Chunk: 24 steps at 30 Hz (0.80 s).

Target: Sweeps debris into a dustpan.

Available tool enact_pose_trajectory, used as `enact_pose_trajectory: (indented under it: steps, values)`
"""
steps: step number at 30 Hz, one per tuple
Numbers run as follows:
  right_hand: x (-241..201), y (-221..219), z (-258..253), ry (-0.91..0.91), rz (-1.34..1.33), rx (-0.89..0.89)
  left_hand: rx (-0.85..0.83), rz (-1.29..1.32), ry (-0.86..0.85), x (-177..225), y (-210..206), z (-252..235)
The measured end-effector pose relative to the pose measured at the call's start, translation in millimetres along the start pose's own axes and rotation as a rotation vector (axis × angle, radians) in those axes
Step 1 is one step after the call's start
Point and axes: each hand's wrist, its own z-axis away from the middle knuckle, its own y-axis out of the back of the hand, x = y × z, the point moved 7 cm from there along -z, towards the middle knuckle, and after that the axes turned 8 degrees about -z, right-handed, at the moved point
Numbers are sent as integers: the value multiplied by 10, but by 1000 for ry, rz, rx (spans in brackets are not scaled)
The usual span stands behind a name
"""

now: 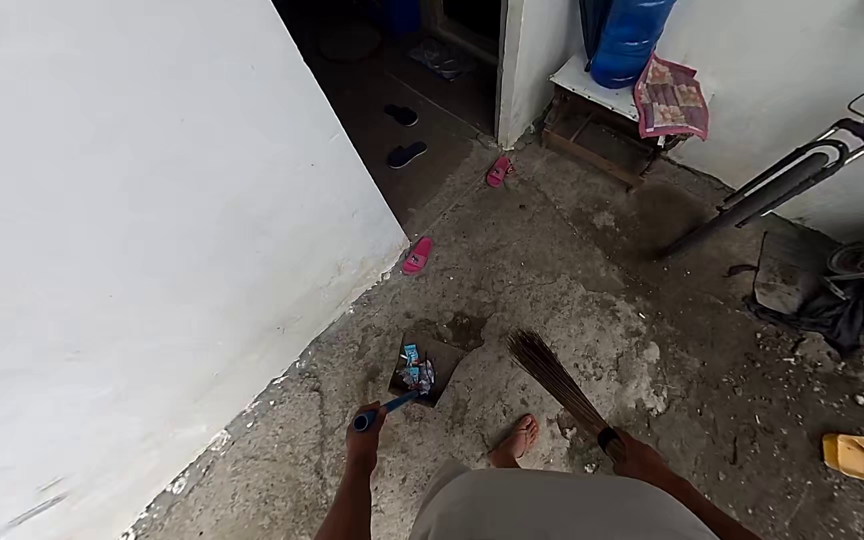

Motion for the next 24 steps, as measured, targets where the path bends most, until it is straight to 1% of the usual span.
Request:
enact_pose_trajectory:
  steps: [3, 6, 9, 13, 16, 20, 22, 24]
  values:
    - [-355, 520, -238, 22, 88, 12, 9, -18, 23, 292, -253, -242]
    - [-861, 982, -503, 68, 218, 28, 19, -46, 40, 468, -398, -471]
    - [-1481, 1419, -770, 115, 342, 50, 33, 16, 41, 534, -560, -669]
    - [-2434, 1851, -1109, 194, 490, 63, 19, 67, 61, 579, -792, -959]
    - [-3107, 2024, -1373, 258, 555, 39, 9, 57, 115, 658, -923, -1020]
    - [-4013, 2031, -1772, 414, 606, 1, 1, 2, 155, 795, -979, -1146]
    - [-4348, 1981, -2003, 488, 634, -1, -4, -6, 163, 807, -1024, -1182]
    - [-4556, 1977, -2227, 533, 664, 1, -3, 3, 174, 843, -1088, -1206]
